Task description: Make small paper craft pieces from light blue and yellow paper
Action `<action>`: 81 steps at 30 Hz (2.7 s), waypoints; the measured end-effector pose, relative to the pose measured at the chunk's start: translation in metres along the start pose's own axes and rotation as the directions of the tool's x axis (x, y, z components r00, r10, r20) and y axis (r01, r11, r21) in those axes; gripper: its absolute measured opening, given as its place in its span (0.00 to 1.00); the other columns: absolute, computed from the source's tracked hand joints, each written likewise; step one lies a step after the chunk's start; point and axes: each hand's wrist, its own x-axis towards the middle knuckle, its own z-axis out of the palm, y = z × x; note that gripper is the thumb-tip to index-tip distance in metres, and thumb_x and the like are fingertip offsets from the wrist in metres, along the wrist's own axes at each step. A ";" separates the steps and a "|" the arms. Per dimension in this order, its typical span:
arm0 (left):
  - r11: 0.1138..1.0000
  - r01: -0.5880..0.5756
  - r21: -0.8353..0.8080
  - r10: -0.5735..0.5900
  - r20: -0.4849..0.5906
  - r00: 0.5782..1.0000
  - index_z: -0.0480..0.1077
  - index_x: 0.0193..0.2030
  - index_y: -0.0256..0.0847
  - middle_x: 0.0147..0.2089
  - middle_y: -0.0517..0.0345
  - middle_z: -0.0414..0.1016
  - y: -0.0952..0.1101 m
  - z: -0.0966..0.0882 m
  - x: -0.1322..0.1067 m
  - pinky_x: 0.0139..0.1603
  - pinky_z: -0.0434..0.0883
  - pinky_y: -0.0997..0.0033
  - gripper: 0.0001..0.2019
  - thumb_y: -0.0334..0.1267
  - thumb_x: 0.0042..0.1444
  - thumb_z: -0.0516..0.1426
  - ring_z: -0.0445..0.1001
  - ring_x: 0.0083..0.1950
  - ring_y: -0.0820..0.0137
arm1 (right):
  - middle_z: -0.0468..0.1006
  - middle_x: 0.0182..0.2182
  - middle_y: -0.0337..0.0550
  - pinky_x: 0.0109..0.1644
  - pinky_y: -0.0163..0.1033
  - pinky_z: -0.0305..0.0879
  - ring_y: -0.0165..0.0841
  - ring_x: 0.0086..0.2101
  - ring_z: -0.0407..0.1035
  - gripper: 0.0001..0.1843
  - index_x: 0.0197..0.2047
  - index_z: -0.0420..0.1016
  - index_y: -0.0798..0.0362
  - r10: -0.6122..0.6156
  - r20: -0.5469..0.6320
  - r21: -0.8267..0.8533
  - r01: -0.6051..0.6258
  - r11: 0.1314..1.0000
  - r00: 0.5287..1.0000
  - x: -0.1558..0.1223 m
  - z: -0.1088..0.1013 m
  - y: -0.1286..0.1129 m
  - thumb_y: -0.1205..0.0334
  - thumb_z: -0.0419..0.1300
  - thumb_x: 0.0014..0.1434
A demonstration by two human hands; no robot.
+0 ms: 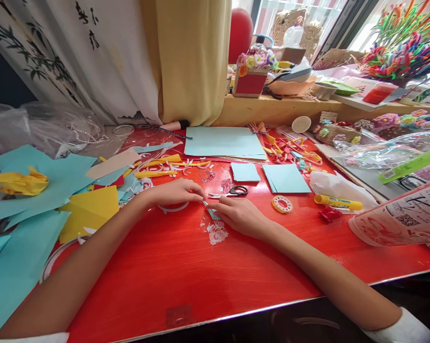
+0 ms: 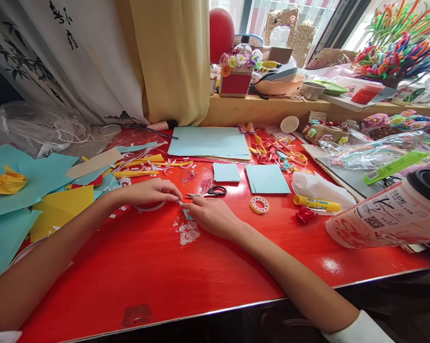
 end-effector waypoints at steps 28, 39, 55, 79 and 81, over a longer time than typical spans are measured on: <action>0.975 -0.055 -0.215 0.019 -0.166 0.986 0.69 0.38 0.40 0.38 0.60 0.72 0.017 -0.002 -0.003 0.43 0.65 0.73 0.09 0.39 0.53 0.52 0.69 0.41 0.72 | 0.73 0.33 0.40 0.30 0.32 0.59 0.26 0.26 0.62 0.16 0.52 0.61 0.51 0.251 -0.001 0.579 -0.205 0.789 0.968 0.004 -0.010 -0.002 0.61 0.50 0.61; 0.998 0.061 0.032 -0.056 -0.144 0.988 0.70 0.37 0.40 0.38 0.61 0.73 0.000 0.005 0.004 0.40 0.63 0.75 0.11 0.40 0.52 0.50 0.69 0.39 0.71 | 0.73 0.39 0.46 0.31 0.33 0.56 0.29 0.31 0.67 0.15 0.44 0.70 0.53 -0.009 -0.105 0.094 0.019 0.995 0.994 0.000 -0.006 0.002 0.57 0.45 0.64; 0.998 -0.020 -0.058 0.010 -0.172 0.985 0.67 0.45 0.42 0.43 0.59 0.71 0.013 0.010 0.004 0.44 0.64 0.74 0.13 0.42 0.55 0.50 0.68 0.44 0.71 | 0.73 0.28 0.39 0.29 0.31 0.55 0.27 0.25 0.65 0.05 0.39 0.63 0.53 0.201 -0.046 0.339 -0.174 0.925 0.978 0.002 -0.002 0.003 0.61 0.51 0.60; 0.919 0.053 0.391 0.029 -0.201 0.979 0.71 0.33 0.41 0.36 0.59 0.73 -0.006 0.005 0.006 0.37 0.60 0.72 0.09 0.38 0.51 0.51 0.67 0.37 0.70 | 0.72 0.37 0.42 0.31 0.31 0.58 0.28 0.30 0.66 0.10 0.42 0.68 0.53 0.083 -0.052 0.251 -0.067 0.966 0.995 0.002 0.000 0.000 0.59 0.51 0.61; 0.915 0.041 0.402 0.041 -0.194 0.980 0.72 0.33 0.42 0.35 0.59 0.73 -0.006 0.005 0.007 0.38 0.60 0.72 0.09 0.37 0.52 0.51 0.67 0.38 0.70 | 0.72 0.37 0.42 0.31 0.31 0.58 0.27 0.30 0.66 0.10 0.42 0.68 0.53 0.082 -0.049 0.246 -0.068 0.967 0.995 0.002 0.000 0.000 0.58 0.51 0.61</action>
